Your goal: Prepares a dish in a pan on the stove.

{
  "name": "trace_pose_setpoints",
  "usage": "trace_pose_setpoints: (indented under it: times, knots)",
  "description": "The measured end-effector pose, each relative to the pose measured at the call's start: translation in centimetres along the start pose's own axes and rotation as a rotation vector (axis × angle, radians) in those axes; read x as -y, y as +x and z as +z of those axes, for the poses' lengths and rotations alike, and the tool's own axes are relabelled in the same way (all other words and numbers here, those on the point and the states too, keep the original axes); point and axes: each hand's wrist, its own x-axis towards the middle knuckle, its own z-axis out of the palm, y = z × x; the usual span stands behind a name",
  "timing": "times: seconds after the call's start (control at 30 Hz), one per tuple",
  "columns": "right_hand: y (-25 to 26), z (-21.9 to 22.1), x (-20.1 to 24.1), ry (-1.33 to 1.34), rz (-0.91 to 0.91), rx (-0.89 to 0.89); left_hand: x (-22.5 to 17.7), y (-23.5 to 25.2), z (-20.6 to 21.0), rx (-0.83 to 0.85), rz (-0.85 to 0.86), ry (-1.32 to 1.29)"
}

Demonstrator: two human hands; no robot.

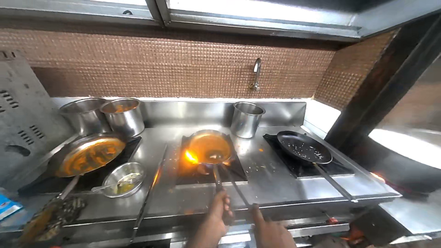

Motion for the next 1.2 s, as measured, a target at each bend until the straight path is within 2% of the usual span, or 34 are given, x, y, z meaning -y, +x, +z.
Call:
trace_pose_setpoints:
  times: [0.07, 0.17, 0.27, 0.33, 0.4, 0.47, 0.57, 0.67, 0.77, 0.87, 0.93, 1.0, 1.1, 1.2]
  knots:
    - [1.6, -0.5, 0.6, -0.016, -0.034, 0.002, 0.7, -2.0, 0.5, -0.010, -0.022, 0.003]
    - [5.5, -0.8, 1.1, -0.023, 0.008, 0.019, 2.2, -4.0, 0.5, -0.035, -0.027, 0.064]
    - [3.9, 0.0, 0.8, 0.006, 0.078, 0.020, 1.0, -1.9, -0.5, -0.015, -0.015, 0.071]
    - [0.8, 0.7, 0.0, 0.021, 0.043, 0.003, 0.1, 0.2, -1.3, 0.033, -0.021, 0.002]
    - [-0.3, 0.7, 0.0, 0.020, -0.013, 0.014, -0.2, 0.0, -1.0, 0.064, -0.033, -0.066]
    - [1.6, 0.1, 0.6, -0.002, -0.050, -0.010, 0.6, -2.0, 0.0, 0.046, -0.034, -0.059]
    - [5.6, -0.7, 1.1, -0.029, 0.004, 0.011, 2.4, -3.5, 0.5, -0.014, -0.006, 0.010]
    - [3.7, 0.0, 0.6, -0.019, 0.063, 0.013, 1.7, -0.6, -0.7, 0.033, 0.002, -0.008]
    - [0.3, 0.5, -0.3, -0.014, -0.001, -0.009, 0.0, 0.8, -1.3, 0.105, -0.028, -0.081]
    - [2.3, -0.2, 0.4, -0.011, -0.032, -0.036, 0.1, -1.8, -0.2, 0.062, -0.042, -0.054]
    - [5.0, -0.3, 0.9, -0.027, 0.024, -0.011, 1.1, -3.1, 0.4, 0.000, -0.039, 0.005]
    - [5.3, -0.2, 0.8, -0.011, 0.071, 0.009, 1.5, -2.5, 0.2, -0.024, -0.018, 0.037]
    - [3.6, -0.1, -2.1, 0.229, 0.026, 0.056, 1.3, -0.7, -0.9, 0.012, 0.005, -0.007]
    - [4.5, -0.2, -4.7, 0.804, -0.075, 0.166, 1.9, -2.7, -0.1, -0.010, -0.008, 0.028]
